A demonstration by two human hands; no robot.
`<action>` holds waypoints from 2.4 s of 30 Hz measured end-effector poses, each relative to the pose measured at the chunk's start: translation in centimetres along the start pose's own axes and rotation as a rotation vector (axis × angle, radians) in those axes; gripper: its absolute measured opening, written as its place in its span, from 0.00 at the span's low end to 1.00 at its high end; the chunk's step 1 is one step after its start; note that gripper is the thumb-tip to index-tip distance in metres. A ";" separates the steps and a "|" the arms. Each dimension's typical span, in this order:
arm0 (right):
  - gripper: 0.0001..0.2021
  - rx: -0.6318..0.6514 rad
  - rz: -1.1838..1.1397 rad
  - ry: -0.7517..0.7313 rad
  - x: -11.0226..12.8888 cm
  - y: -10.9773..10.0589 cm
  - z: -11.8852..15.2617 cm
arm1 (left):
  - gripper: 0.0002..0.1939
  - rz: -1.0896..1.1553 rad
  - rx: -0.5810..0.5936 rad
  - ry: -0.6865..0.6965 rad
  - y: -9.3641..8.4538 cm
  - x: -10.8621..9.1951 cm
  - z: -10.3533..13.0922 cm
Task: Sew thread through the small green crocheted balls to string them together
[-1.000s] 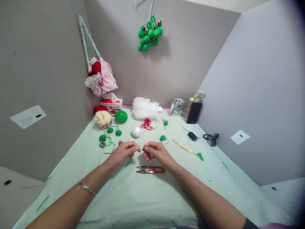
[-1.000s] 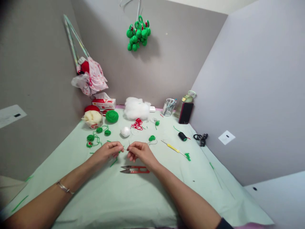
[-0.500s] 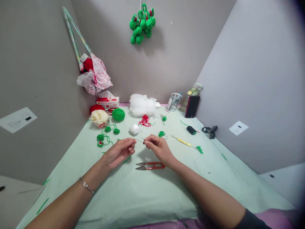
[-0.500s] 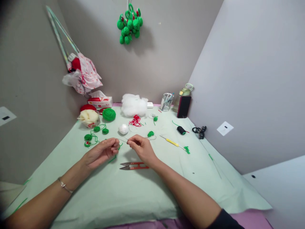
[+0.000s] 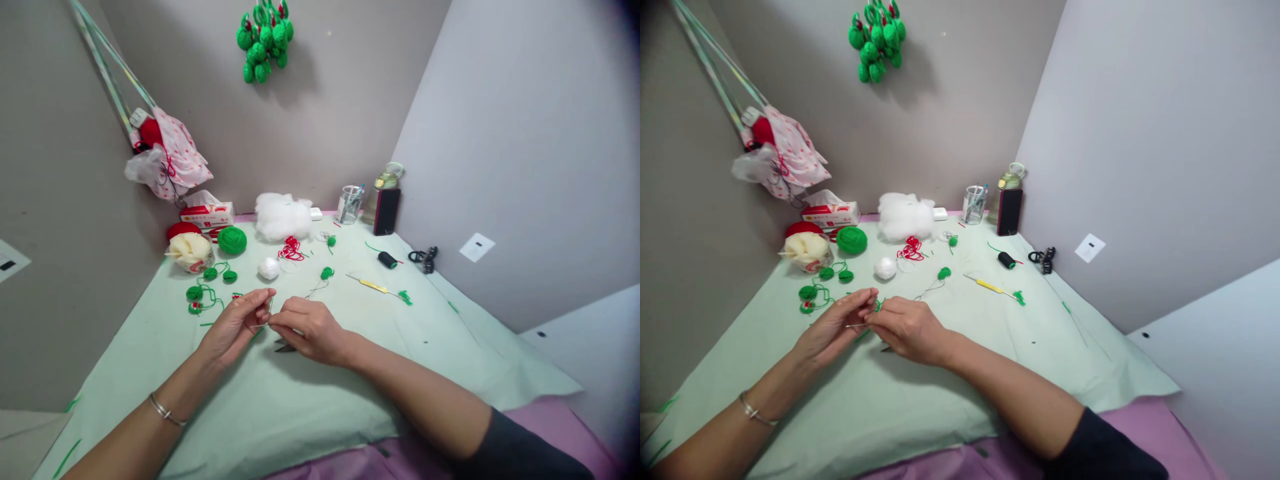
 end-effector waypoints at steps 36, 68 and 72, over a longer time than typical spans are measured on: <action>0.12 -0.100 -0.559 0.969 -4.9 -0.6 0.3 | 0.11 -0.652 -0.057 0.524 0.0 -1.9 0.6; 0.10 -0.193 -0.029 0.364 -3.5 -1.6 0.4 | 0.15 0.030 0.128 0.103 0.0 -1.5 -0.2; 0.11 -0.064 0.176 -0.105 0.2 0.0 0.4 | 0.16 -0.060 0.060 0.125 0.2 -1.2 0.2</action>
Point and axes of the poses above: each hand's wrist, its own z-axis away from the middle knuckle, its own y-axis out of the palm, x = y × z, the point moved 5 cm from there along -z, towards the middle knuckle, and after that the axes turned 10 degrees about -x, right-handed, at the moved point
